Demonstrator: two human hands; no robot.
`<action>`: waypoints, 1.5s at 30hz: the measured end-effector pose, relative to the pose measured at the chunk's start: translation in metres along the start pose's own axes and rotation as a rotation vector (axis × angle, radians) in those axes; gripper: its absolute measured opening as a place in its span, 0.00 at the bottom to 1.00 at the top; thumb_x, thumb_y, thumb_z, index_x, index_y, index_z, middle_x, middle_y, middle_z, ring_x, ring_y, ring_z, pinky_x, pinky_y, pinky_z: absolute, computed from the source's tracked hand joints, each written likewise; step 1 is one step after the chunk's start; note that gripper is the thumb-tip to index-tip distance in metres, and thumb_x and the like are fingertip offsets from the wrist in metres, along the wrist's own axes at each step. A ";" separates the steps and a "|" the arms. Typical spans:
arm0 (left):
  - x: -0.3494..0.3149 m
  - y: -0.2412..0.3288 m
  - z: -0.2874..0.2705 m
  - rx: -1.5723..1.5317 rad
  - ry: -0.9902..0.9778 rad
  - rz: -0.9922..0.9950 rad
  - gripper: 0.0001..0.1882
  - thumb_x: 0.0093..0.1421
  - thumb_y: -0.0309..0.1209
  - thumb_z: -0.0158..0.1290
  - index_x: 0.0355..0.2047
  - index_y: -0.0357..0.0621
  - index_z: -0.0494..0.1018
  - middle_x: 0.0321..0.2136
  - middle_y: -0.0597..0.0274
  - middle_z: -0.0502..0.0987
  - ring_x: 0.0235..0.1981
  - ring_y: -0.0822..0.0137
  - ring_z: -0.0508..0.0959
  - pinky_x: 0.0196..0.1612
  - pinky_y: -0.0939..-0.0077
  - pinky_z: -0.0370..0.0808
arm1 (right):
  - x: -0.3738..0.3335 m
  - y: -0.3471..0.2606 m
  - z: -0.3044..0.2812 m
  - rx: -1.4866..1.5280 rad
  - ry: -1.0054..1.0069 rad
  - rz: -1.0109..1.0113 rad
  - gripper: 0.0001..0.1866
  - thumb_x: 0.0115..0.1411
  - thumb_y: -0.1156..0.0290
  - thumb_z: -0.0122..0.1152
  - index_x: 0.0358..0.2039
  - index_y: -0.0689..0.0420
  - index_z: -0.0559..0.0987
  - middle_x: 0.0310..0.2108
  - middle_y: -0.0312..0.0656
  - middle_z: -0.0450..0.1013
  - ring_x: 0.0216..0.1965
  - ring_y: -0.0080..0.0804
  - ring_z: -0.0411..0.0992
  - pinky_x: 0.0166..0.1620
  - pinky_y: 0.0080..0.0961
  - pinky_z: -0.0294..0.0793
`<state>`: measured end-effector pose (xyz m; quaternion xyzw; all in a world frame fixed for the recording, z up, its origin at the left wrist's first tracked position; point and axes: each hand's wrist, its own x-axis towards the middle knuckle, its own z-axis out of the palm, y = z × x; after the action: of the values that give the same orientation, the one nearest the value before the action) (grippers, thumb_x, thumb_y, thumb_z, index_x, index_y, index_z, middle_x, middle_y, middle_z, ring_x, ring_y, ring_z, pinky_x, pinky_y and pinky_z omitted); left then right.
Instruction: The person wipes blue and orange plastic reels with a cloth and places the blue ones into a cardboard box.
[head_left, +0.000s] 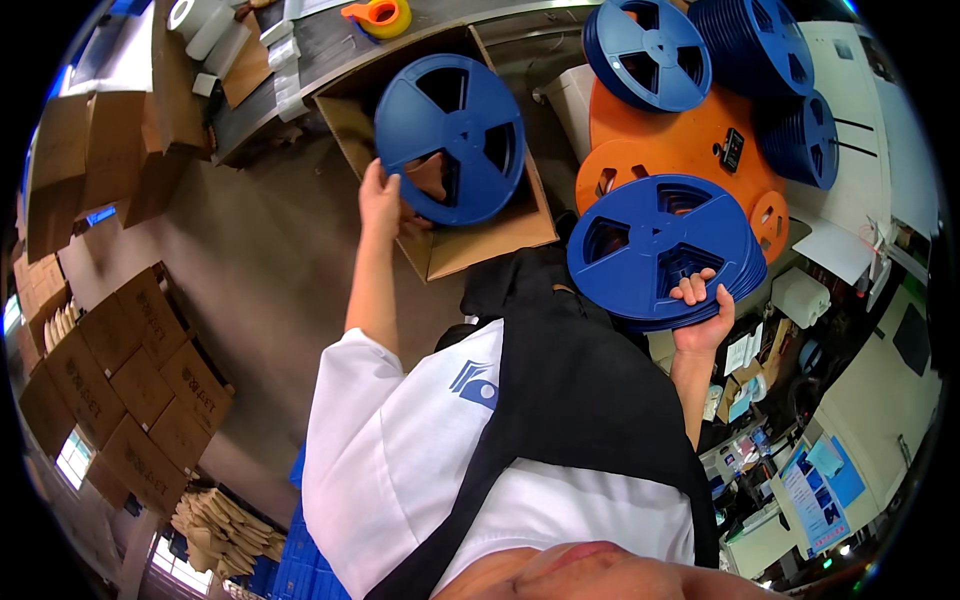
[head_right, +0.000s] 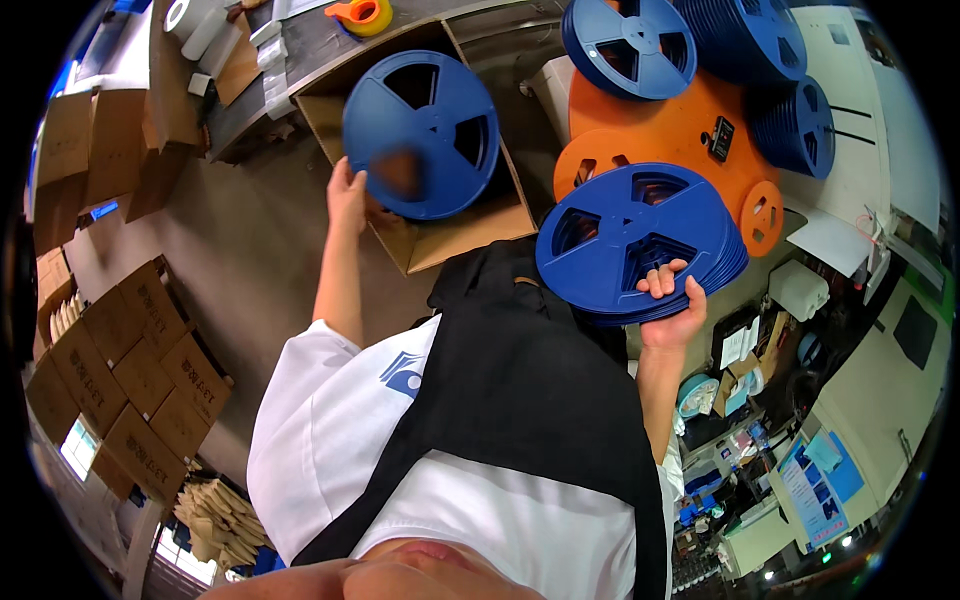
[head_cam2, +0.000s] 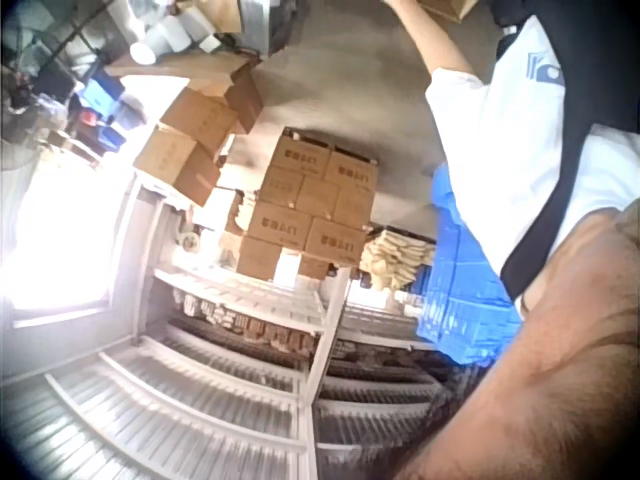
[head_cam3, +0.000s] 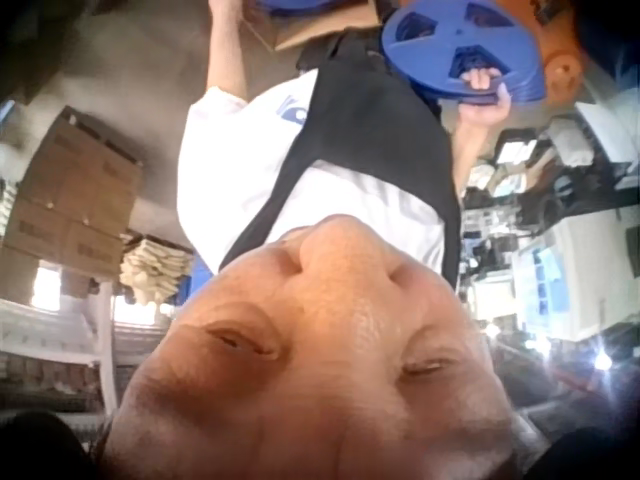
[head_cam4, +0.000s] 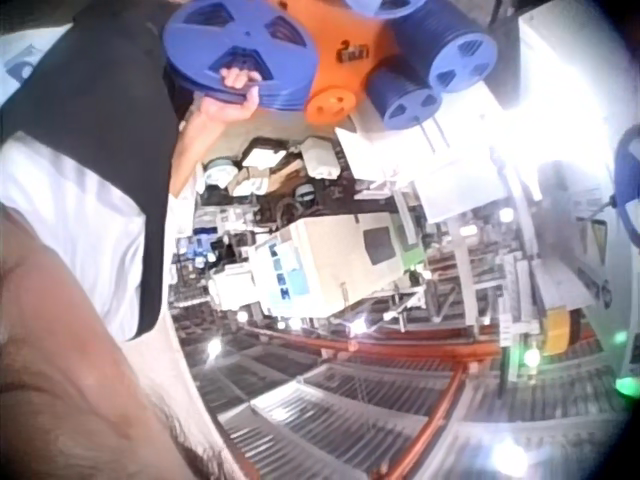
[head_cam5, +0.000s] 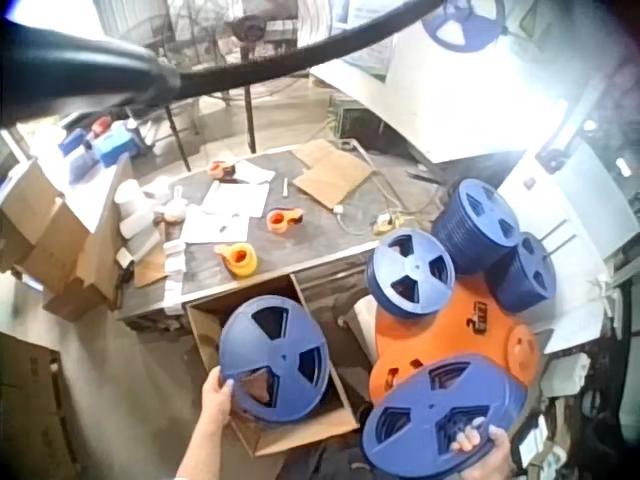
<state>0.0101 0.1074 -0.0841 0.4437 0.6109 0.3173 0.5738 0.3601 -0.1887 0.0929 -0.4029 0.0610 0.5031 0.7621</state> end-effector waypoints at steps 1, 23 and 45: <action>-0.001 0.010 -0.009 -0.074 -0.030 -0.008 0.22 0.59 0.18 0.47 0.55 0.34 0.63 0.45 0.57 0.73 0.45 0.68 0.73 0.47 0.76 0.70 | -0.003 -0.001 -0.003 0.005 0.002 -0.016 0.14 0.57 0.64 0.50 0.40 0.59 0.72 0.22 0.34 0.63 0.27 0.26 0.62 0.41 0.30 0.69; 0.098 -0.071 0.096 0.257 0.120 -0.048 0.16 0.58 0.23 0.47 0.48 0.42 0.67 0.39 0.54 0.77 0.43 0.57 0.76 0.47 0.67 0.71 | -0.029 0.012 -0.016 0.062 0.157 -0.120 0.13 0.55 0.64 0.52 0.38 0.58 0.71 0.22 0.34 0.61 0.27 0.27 0.61 0.40 0.29 0.67; -0.041 0.024 0.110 0.379 -0.509 0.455 0.29 0.53 0.18 0.54 0.56 0.49 0.65 0.53 0.60 0.69 0.50 0.67 0.72 0.49 0.76 0.72 | -0.019 -0.010 0.000 0.398 -0.488 -0.198 0.16 0.58 0.60 0.59 0.28 0.53 0.62 0.14 0.30 0.63 0.13 0.19 0.62 0.23 0.18 0.62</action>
<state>0.1199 0.0663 -0.0610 0.7304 0.3828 0.1977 0.5300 0.3594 -0.2040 0.1079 -0.1176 -0.0659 0.4865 0.8632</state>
